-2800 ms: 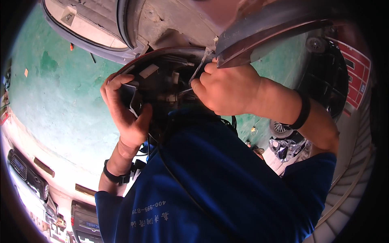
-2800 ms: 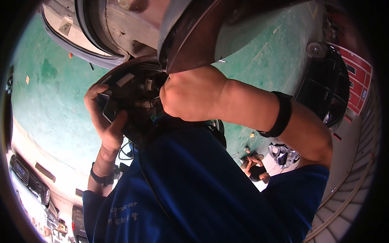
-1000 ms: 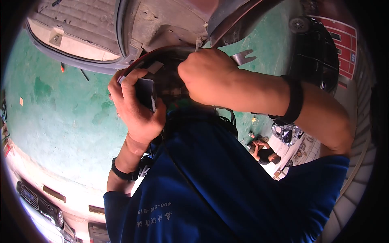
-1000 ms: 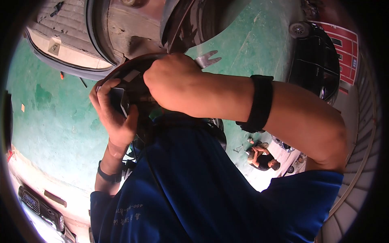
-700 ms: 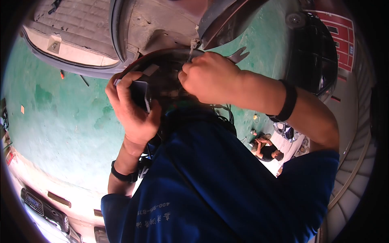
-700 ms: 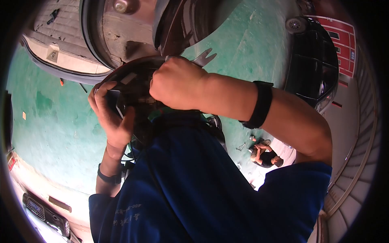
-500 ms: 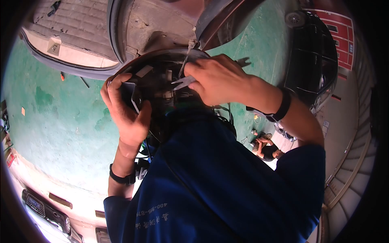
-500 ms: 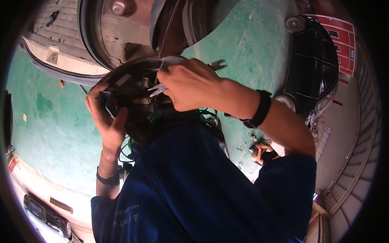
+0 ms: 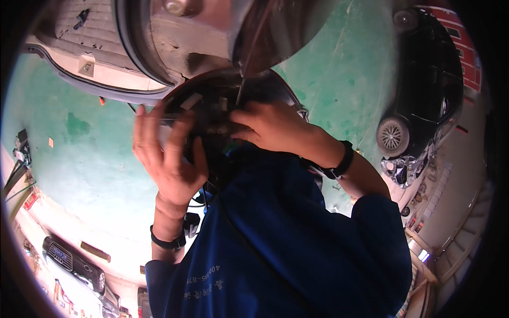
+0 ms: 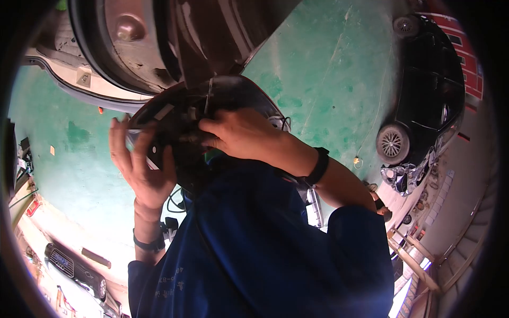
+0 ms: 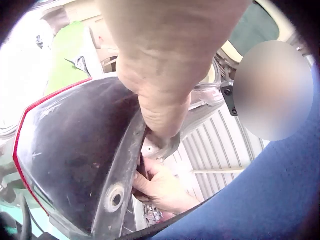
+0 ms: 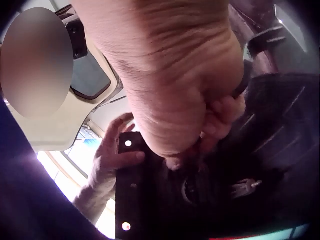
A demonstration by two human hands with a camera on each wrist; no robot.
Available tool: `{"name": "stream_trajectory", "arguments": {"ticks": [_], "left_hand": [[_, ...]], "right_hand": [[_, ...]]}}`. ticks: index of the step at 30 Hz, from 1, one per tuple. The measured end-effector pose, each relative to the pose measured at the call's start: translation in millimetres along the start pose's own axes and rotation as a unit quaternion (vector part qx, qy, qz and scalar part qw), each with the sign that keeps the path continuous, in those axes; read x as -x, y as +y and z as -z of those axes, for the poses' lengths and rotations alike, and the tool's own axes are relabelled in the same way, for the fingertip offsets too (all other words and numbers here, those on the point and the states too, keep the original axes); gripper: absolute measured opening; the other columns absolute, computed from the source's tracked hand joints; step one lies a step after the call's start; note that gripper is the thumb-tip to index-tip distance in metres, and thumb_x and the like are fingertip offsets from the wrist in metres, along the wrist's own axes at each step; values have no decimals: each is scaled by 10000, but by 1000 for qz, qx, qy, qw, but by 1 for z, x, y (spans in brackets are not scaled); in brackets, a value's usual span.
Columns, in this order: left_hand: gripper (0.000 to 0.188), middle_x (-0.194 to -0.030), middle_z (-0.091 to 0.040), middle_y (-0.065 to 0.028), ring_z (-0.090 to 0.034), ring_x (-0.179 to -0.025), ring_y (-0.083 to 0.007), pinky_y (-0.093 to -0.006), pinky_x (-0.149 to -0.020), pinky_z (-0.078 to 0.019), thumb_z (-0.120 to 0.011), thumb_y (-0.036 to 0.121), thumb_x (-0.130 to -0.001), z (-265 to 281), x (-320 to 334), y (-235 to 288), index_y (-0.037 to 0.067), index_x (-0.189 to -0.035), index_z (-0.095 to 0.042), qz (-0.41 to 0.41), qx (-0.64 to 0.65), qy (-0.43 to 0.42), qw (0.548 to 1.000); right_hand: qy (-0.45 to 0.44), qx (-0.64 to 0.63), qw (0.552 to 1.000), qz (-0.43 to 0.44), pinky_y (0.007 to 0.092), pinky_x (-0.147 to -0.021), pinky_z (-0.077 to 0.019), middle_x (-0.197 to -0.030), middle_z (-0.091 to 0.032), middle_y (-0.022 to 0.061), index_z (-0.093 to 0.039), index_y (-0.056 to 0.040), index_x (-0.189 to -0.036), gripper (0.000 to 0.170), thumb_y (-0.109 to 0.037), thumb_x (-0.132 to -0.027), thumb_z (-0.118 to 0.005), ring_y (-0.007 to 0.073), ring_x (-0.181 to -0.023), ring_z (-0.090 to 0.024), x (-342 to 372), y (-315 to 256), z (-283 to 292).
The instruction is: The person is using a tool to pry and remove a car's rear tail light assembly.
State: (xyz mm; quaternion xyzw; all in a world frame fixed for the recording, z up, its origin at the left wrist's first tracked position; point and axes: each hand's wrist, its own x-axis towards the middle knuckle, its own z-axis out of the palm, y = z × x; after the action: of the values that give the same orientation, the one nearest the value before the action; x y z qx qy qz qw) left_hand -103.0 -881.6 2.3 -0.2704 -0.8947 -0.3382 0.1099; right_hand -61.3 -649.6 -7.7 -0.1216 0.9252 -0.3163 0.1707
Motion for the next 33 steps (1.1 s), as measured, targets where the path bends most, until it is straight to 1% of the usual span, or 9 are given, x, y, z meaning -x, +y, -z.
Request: {"name": "stream_trajectory", "arguments": {"ticks": [2,3,9,12,13,17,26,29,33], "left_hand": [[383,-1384,-539,-87,-450,-1362,-285,-486,-1115,-330,-640,72,-783,3,-3,5,123,-1160,-684,-104,-110,-89,984],[264,-1291,-606,2,-498,-1326,-230,-473,-1108,-340,-614,131,-845,-2,-7,7,138,-1088,-714,-84,-72,-79,991],[234,-1187,-616,-11,-541,-1176,-221,-433,-1053,-400,-648,200,-768,-5,-22,28,119,-977,-715,-210,-219,-202,931],[211,-1122,-616,0,-547,-1042,-207,-413,-1017,-425,-627,166,-749,-10,-22,30,108,-934,-709,-171,-193,-174,950],[161,-1097,-642,64,-583,-967,-169,-393,-981,-436,-700,213,-736,-9,-24,32,148,-883,-695,-162,-226,-174,945],[153,-1074,-633,90,-580,-957,-156,-372,-981,-436,-695,228,-744,-12,-22,28,189,-891,-709,-121,-224,-162,953],[131,-1105,-660,107,-582,-954,-126,-349,-1005,-425,-654,192,-772,-11,-16,21,227,-867,-737,-113,-222,-146,957],[145,-1120,-671,105,-585,-956,-119,-344,-1003,-421,-641,173,-773,-8,-16,19,234,-858,-743,-104,-208,-138,963],[158,-1118,-673,109,-585,-953,-114,-336,-996,-415,-642,165,-762,-8,-16,15,236,-860,-745,-92,-197,-137,966]], "right_hand": [[-12,12,1000,6,461,-689,-541,-895,-659,147,-653,-93,-1057,302,-285,-843,-746,368,-808,-671,1,6,-4],[-9,-13,1000,18,469,-696,-538,-882,-655,152,-646,-92,-1052,292,-282,-848,-733,376,-808,-669,-1,11,-5],[8,-74,996,48,488,-728,-522,-872,-648,167,-642,-83,-1030,258,-274,-867,-700,402,-833,-653,-1,26,-11],[23,-103,993,50,481,-731,-515,-888,-649,167,-657,-69,-1016,235,-245,-868,-707,401,-844,-647,-1,28,-13],[27,-123,991,55,477,-734,-514,-888,-648,169,-661,-66,-1014,227,-237,-870,-705,399,-846,-646,-1,29,-12],[46,-188,978,80,453,-746,-518,-884,-658,164,-672,-55,-976,164,-183,-877,-697,388,-848,-650,-4,29,-15],[-37,-297,954,-9,388,-761,-525,-921,-689,184,-702,-31,-965,134,-130,-875,-696,356,-874,-679,-12,27,-4],[-27,-282,959,12,366,-758,-513,-923,-681,180,-683,-5,-977,160,-145,-899,-688,263,-848,-681,-14,25,-7],[-9,-237,971,-34,416,-728,-523,-850,-681,206,-715,-39,-949,250,-280,-902,-664,381,-831,-676,-9,11,-6]]}}
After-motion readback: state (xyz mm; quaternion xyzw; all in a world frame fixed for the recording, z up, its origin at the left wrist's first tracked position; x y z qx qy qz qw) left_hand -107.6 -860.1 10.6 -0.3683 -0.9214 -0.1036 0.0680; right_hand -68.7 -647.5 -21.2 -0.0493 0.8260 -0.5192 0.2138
